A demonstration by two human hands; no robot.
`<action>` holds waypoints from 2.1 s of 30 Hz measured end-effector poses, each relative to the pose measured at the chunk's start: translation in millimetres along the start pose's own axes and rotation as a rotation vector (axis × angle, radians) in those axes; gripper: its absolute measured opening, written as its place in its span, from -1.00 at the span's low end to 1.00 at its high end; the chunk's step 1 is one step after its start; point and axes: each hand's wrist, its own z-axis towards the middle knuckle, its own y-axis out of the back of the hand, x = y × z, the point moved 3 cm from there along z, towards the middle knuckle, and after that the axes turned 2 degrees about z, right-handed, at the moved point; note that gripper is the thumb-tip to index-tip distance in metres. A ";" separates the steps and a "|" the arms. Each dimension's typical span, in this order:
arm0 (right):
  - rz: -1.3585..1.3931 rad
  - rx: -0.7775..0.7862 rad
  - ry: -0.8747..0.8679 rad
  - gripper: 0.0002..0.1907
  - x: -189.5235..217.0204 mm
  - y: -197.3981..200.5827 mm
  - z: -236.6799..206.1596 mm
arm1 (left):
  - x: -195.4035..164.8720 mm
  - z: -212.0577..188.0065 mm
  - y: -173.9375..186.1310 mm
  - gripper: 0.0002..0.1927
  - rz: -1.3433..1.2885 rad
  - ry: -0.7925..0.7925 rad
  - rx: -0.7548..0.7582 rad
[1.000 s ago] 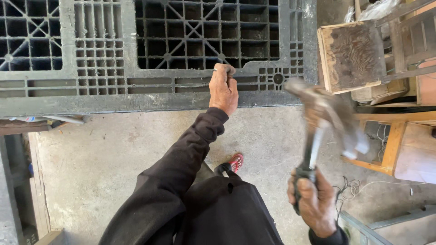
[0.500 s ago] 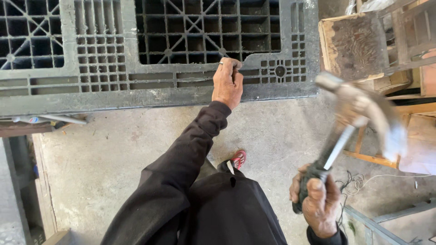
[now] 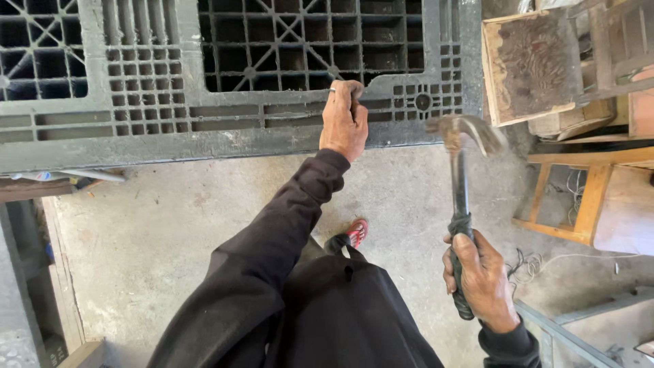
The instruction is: The person hammers nails into a gray plastic crate placed on a wooden workbench. They repeatedly pick up nails from a container and drive them into the crate using a claw hammer. The person occasionally pauses to retrieve more nails.
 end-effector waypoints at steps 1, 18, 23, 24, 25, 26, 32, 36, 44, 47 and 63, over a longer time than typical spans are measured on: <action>0.028 -0.008 0.043 -0.52 0.1 0.2 -3.1 | 0.9 -0.7 -0.7 -0.71 -0.015 0.005 0.010; 0.466 0.770 0.367 -0.62 74.7 -1.4 -20.2 | -2.1 0.9 -0.5 -0.69 0.014 0.004 -0.050; 0.482 0.819 0.356 -0.65 94.5 47.6 29.2 | -4.8 4.9 6.5 -0.68 -0.002 -0.037 -0.174; 0.422 0.797 0.427 -0.54 94.9 52.4 33.3 | -4.1 5.7 6.5 -0.70 -0.022 -0.048 -0.168; 0.361 0.767 0.499 -0.44 93.5 53.0 32.8 | -3.5 5.9 5.9 -0.71 -0.046 -0.061 -0.159; 0.299 0.736 0.575 -0.34 94.1 51.4 30.9 | -1.0 6.3 5.0 -0.73 -0.048 -0.010 -0.151; -0.182 0.178 0.882 -0.79 136.0 21.0 28.4 | 3.0 4.4 0.2 -0.66 -0.106 0.086 -0.188; 0.366 0.400 0.981 -0.82 170.5 -4.1 87.2 | 0.6 5.4 -1.0 -0.60 -0.029 0.040 -0.273; -0.244 0.853 0.760 -0.85 197.4 -123.8 176.8 | 3.9 6.9 -3.3 -0.61 -0.056 0.151 -0.255; -0.280 0.957 0.782 -0.85 214.2 -156.4 171.3 | 5.9 6.7 -2.1 -0.60 -0.073 0.328 -0.135; -0.488 1.446 0.840 -0.83 286.4 -133.0 88.6 | -3.4 35.4 16.9 -0.56 0.164 0.156 -0.383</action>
